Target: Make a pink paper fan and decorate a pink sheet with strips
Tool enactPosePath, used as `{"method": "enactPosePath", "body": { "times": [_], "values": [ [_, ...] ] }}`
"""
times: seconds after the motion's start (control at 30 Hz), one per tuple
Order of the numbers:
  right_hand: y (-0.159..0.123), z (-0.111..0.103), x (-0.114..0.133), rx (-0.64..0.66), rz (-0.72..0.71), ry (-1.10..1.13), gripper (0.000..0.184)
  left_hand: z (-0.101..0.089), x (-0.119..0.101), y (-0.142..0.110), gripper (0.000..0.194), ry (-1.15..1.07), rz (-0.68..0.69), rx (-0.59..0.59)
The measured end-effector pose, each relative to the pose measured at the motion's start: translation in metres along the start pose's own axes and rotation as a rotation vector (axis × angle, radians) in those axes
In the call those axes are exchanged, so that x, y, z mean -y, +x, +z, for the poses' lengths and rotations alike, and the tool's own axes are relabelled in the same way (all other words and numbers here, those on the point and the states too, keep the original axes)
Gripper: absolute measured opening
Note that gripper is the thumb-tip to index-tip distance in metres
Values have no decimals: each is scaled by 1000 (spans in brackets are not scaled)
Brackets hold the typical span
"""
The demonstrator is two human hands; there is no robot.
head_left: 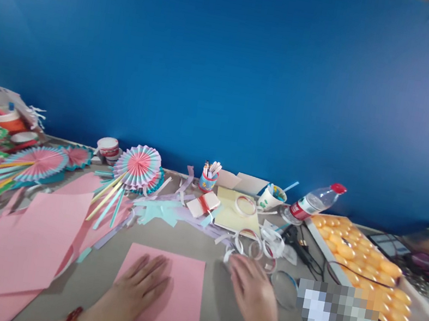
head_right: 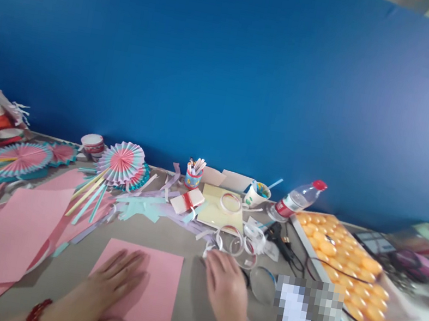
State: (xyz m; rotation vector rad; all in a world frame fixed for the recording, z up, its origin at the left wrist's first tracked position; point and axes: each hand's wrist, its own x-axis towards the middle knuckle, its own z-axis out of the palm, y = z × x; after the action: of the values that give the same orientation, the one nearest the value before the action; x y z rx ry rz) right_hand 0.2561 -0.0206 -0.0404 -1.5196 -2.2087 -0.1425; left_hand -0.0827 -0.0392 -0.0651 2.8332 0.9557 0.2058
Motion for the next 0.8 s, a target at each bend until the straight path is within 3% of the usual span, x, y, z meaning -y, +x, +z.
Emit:
{"method": "enactPosePath", "body": {
  "times": [0.07,0.23,0.33,0.47,0.63,0.7,0.8],
  "values": [
    [1,-1,-26,-64,73,-99,28,0,0,1,77,-3,-6,1],
    [4,8,-63,27,36,-178,25,-5,0,5,72,-48,-35,26],
    [12,4,-68,-3,40,-93,25,-15,4,6,65,-75,-52,52],
    [32,-18,-71,-124,163,105,30,-33,14,10,49,-114,-70,-11],
    [58,-46,-71,-70,298,270,34,-57,20,25,42,-124,-41,-106],
    [65,-52,-71,-107,286,225,35,-69,18,33,41,-128,-26,-106],
    [72,-58,-66,-271,198,-27,33,-83,16,45,37,-143,-25,-105]
  ]
}}
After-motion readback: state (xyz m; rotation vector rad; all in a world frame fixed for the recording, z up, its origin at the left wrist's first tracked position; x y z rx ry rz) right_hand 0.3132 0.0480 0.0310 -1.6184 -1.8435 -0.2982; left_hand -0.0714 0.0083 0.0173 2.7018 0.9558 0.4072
